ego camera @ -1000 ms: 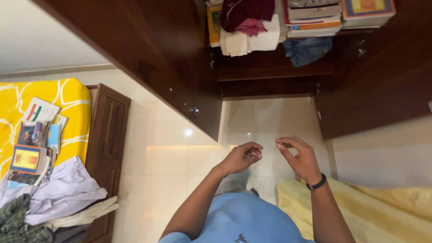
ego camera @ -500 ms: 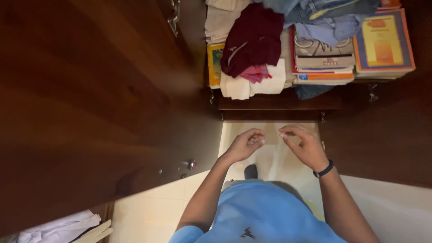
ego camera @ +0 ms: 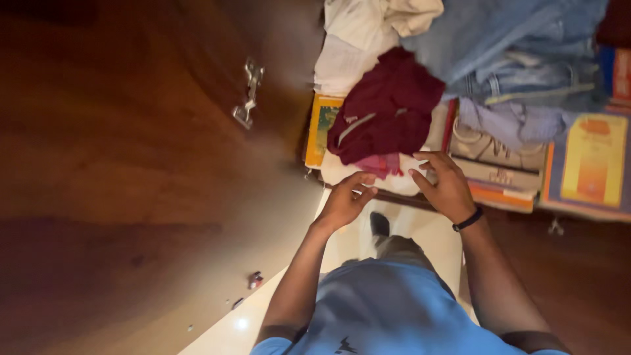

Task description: The person removes books and clothes from a wooden wardrobe and places them on a nearby bed. The person handles items one at a time, including books and folded garments, and places them in a pile on the bed.

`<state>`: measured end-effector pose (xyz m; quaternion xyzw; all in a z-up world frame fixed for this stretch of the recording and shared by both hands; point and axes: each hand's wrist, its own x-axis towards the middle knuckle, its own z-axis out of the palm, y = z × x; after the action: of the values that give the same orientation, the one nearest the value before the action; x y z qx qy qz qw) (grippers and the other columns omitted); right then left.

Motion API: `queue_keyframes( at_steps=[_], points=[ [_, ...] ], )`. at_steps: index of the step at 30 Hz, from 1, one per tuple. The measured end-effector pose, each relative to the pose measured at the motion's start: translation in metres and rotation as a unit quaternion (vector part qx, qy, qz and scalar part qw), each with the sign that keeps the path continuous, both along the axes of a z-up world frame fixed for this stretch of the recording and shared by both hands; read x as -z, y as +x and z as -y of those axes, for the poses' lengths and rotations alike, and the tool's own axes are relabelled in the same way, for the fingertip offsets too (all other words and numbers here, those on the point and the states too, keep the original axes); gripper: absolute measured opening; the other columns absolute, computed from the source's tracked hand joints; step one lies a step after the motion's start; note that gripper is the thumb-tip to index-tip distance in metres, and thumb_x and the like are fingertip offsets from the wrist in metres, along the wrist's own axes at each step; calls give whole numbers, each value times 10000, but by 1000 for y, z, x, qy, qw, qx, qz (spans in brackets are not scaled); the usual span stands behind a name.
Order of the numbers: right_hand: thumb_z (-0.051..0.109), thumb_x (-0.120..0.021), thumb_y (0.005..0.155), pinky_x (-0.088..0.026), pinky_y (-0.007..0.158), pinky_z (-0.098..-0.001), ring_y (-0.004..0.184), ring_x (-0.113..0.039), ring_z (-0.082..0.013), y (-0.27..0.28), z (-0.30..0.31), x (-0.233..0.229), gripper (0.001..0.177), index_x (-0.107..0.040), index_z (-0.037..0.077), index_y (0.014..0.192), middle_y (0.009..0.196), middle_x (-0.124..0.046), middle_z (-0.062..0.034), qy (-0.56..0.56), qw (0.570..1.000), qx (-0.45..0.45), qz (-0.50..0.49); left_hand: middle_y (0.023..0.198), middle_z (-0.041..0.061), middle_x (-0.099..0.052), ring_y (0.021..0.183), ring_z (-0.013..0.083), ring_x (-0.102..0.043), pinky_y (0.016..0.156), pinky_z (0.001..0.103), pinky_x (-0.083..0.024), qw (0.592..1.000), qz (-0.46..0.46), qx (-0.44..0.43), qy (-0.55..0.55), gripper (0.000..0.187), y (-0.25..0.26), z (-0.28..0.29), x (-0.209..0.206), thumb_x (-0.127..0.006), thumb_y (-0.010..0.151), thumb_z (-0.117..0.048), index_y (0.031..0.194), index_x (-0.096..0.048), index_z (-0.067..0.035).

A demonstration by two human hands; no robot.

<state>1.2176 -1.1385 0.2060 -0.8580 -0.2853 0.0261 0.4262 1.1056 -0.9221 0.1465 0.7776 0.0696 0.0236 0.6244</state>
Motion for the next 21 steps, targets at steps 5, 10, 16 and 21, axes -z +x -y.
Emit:
queue_keyframes(
  at_steps=[5,10,16,21],
  points=[
    [185,-777,905,-565,849,-380,979,-690,-261,62,-7,8,405,-658,28,1258,1159,-671,-162,-18,999,-23,23,1216,131,-676,910,294,-718,842,390,-574,980,-5,-113,161,350,51,-3,-30,-706,926,-192,1257,-647,-93],
    [235,-795,893,-558,861,-393,1002,-682,-281,109,-15,28,489,-627,44,1311,1265,-633,-178,-57,997,-43,-14,1329,150,-572,1062,392,-644,871,473,-548,939,13,-187,289,415,88,-2,-21,-732,882,-197,1272,-612,-121],
    [264,-781,870,-591,776,-362,973,-682,-264,134,-29,41,631,-554,65,1425,1401,-545,-190,-46,991,-89,-83,1315,166,-540,1028,425,-644,784,494,-562,924,-46,-225,307,511,105,2,-5,-728,853,-187,1332,-569,-110],
    [243,-817,842,-598,721,-337,914,-704,-248,141,-35,54,677,-544,23,1421,1360,-539,-196,-41,990,-111,-73,1277,143,-578,904,394,-690,735,484,-586,897,-58,-231,373,382,116,-3,10,-679,887,-158,1267,-642,-160]
  ],
)
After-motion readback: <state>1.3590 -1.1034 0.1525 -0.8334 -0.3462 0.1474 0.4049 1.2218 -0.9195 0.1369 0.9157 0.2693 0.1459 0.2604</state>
